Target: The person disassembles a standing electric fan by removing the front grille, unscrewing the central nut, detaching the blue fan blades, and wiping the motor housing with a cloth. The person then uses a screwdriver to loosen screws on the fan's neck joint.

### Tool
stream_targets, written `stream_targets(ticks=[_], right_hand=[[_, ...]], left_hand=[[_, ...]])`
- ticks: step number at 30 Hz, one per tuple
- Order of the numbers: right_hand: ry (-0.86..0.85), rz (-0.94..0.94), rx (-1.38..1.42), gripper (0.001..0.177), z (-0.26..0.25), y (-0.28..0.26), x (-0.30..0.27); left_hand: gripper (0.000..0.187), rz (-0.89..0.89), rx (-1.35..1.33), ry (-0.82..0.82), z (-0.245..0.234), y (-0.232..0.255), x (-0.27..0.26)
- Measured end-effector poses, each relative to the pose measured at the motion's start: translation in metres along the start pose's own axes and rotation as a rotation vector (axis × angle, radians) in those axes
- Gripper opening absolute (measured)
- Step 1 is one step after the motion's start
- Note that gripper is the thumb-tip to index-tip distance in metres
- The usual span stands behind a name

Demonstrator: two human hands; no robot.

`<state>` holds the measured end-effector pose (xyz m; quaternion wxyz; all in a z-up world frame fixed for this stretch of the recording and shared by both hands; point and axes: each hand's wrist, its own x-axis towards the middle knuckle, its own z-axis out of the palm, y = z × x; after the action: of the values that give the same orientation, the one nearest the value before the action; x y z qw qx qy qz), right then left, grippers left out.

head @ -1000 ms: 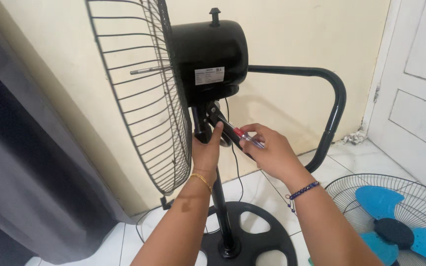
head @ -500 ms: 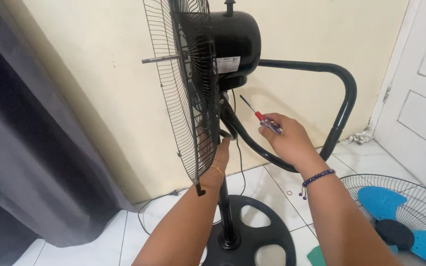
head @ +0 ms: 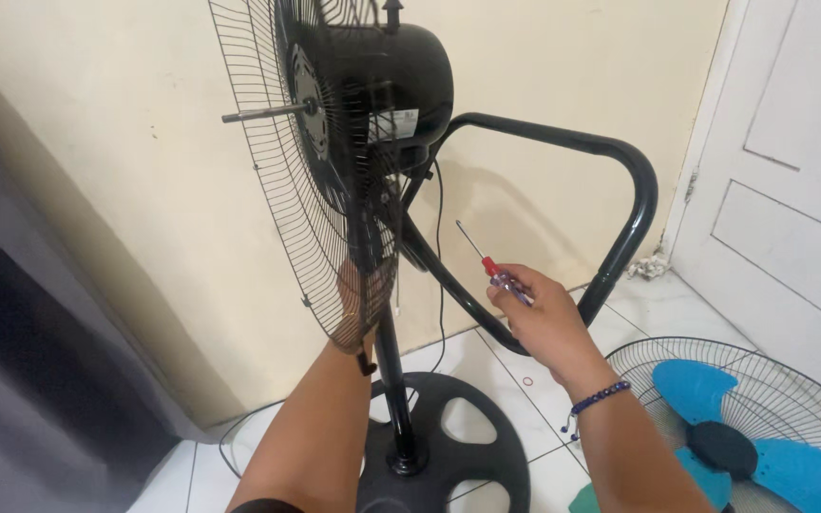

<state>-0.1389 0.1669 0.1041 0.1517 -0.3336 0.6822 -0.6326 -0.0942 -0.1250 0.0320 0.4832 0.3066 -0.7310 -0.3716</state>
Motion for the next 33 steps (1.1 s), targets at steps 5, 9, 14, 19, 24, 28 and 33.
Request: stream_targets(ticks=[5, 9, 14, 19, 24, 28, 33], right_hand=[[-0.043, -0.043, -0.04, 0.042, 0.018, -0.007, 0.017], [-0.046, -0.16, -0.123, 0.041, 0.035, -0.022, 0.031], [0.03, -0.277, -0.201, 0.039, 0.044, -0.041, 0.028], [0.061, -0.28, -0.138, 0.039, 0.031, -0.04, 0.019], [-0.003, -0.238, -0.097, 0.039, 0.032, -0.035, 0.021], [-0.021, -0.376, -0.208, 0.037, 0.039, -0.032, 0.026], [0.016, -0.465, -0.282, 0.037, 0.049, -0.036, 0.034]], left_hand=[[0.052, -0.039, 0.051, -0.009, -0.01, -0.001, -0.002], [0.075, -0.334, 0.105, 0.244, 0.007, 0.025, -0.022], [0.089, 0.031, 0.076, 0.472, 0.022, 0.09, -0.08], [0.069, -0.038, -0.192, 0.099, -0.02, 0.134, -0.089], [0.07, -0.02, -0.285, 0.234, -0.046, 0.141, -0.076], [0.067, 0.196, -0.049, 0.341, -0.049, 0.13, -0.07], [0.065, 0.159, 0.03, 0.334, -0.042, 0.129, -0.06]])
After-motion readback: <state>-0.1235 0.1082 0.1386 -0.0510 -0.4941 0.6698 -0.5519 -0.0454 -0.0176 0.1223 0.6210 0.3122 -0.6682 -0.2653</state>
